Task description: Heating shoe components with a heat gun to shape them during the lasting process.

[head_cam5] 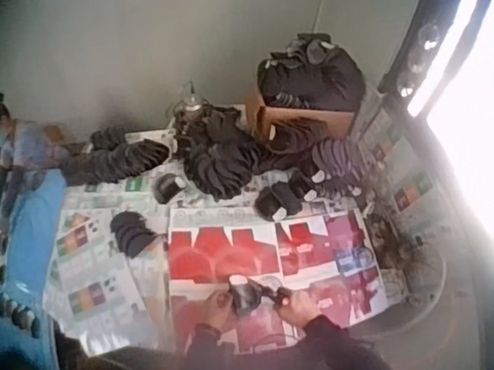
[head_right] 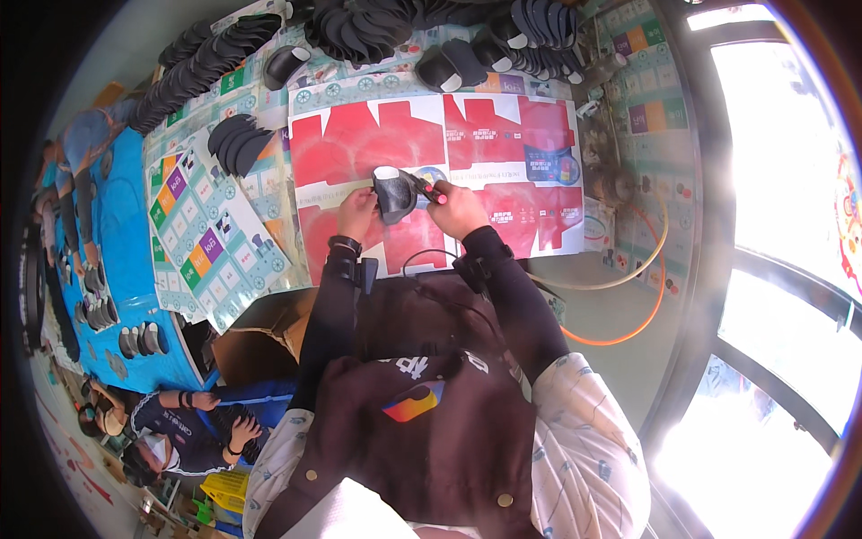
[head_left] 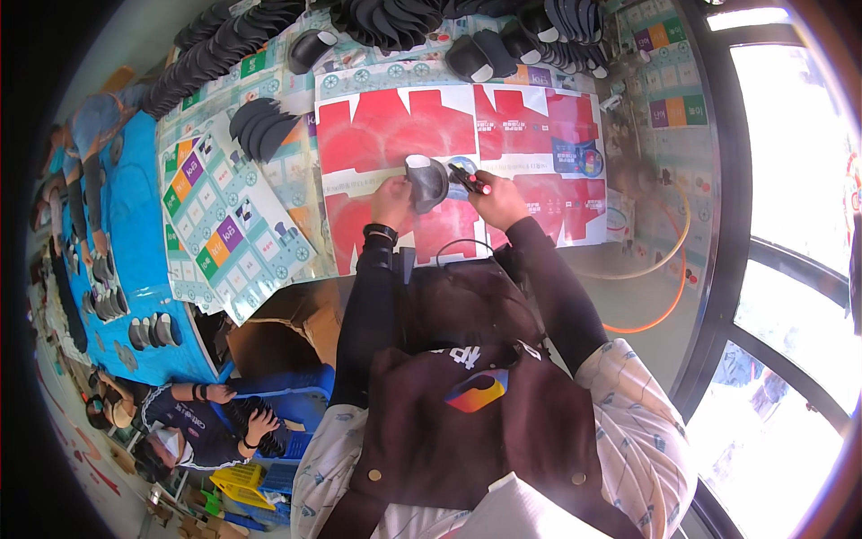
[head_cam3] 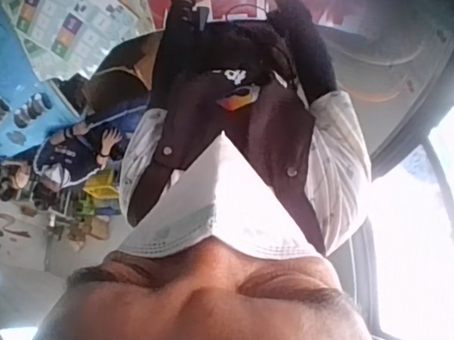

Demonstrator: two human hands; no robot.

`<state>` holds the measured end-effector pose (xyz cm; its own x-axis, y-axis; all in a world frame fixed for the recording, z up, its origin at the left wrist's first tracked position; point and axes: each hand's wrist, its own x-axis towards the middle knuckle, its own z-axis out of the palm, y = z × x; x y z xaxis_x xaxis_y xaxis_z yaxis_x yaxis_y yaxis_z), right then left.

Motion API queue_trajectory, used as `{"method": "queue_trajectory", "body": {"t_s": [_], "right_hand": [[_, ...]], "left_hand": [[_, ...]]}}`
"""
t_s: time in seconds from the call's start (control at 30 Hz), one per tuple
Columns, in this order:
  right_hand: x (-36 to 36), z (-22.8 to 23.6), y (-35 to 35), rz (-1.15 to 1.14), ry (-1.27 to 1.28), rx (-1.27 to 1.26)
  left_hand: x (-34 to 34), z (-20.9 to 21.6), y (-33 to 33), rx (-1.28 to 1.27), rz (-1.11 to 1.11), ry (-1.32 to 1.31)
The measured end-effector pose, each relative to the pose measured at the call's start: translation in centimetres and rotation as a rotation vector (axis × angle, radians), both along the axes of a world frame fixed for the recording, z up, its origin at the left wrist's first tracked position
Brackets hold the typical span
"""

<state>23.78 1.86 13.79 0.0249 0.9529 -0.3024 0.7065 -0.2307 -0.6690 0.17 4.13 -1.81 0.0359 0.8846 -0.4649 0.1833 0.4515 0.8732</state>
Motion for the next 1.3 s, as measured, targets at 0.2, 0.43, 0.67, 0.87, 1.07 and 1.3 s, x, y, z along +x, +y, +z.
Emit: {"method": "queue_trajectory", "body": {"t_s": [0.2,0.43,0.67,0.87,1.07,1.3], "right_hand": [[-1.7,0.9,-1.4,0.06,0.042,-0.021],[0.8,-0.9,-0.6,0.234,0.068,-0.05],[-0.8,2.7,-1.6,0.21,-0.041,-0.187],[-0.1,-0.3,-1.8,0.138,0.041,-0.148],[0.5,0.7,-0.4,0.044,0.033,0.053],[0.3,-1.1,-2.6,0.116,-0.065,0.009]], "left_hand": [[-1.2,-1.8,-0.6,0.014,0.056,0.02],[0.4,0.6,-0.3,-0.082,0.097,-0.039],[-0.2,-0.2,-0.7,-0.071,0.101,-0.066],[-1.0,-2.3,-0.9,0.046,0.075,0.048],[0.5,-0.5,-0.5,0.106,0.021,0.161],[1.5,3.1,-0.1,0.103,0.013,0.277]]}}
